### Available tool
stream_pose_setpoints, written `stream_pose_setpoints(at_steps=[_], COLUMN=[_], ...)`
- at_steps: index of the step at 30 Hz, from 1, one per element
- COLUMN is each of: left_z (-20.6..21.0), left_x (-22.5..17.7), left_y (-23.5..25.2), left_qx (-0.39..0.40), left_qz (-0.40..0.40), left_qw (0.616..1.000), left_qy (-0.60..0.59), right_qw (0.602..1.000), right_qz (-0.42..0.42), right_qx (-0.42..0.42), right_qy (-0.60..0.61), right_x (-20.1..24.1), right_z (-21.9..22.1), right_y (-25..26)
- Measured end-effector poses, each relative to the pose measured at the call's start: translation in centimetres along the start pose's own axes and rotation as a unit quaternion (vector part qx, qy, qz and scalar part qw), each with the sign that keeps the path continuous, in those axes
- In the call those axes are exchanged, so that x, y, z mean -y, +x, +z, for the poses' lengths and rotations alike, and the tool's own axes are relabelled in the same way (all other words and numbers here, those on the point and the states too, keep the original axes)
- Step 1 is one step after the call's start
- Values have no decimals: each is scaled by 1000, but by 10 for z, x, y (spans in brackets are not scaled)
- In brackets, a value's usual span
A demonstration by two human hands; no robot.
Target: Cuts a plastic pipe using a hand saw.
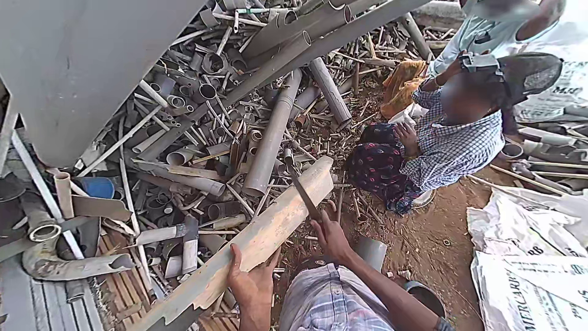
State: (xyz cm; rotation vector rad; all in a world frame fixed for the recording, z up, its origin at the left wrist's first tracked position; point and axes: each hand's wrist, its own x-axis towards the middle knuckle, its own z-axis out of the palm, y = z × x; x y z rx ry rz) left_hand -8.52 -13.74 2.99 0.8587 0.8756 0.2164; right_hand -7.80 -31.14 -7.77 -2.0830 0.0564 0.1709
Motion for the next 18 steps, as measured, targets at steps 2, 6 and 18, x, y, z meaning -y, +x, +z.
stream_pose_setpoints(at_steps=[2,6,18], left_z=[0,5,-9], left_x=[3,9,2], left_y=[-2,2,50], left_qx=[12,20,-25], left_qz=[-12,-9,126], left_qw=[1000,1000,989], left_qy=[-11,6,74], right_qw=[994,999,894], right_qz=[93,24,-237], right_qx=[-64,-20,-369], right_qy=[4,30,93], right_x=[-14,-8,35], right_z=[-16,13,23], right_y=[17,-8,-8])
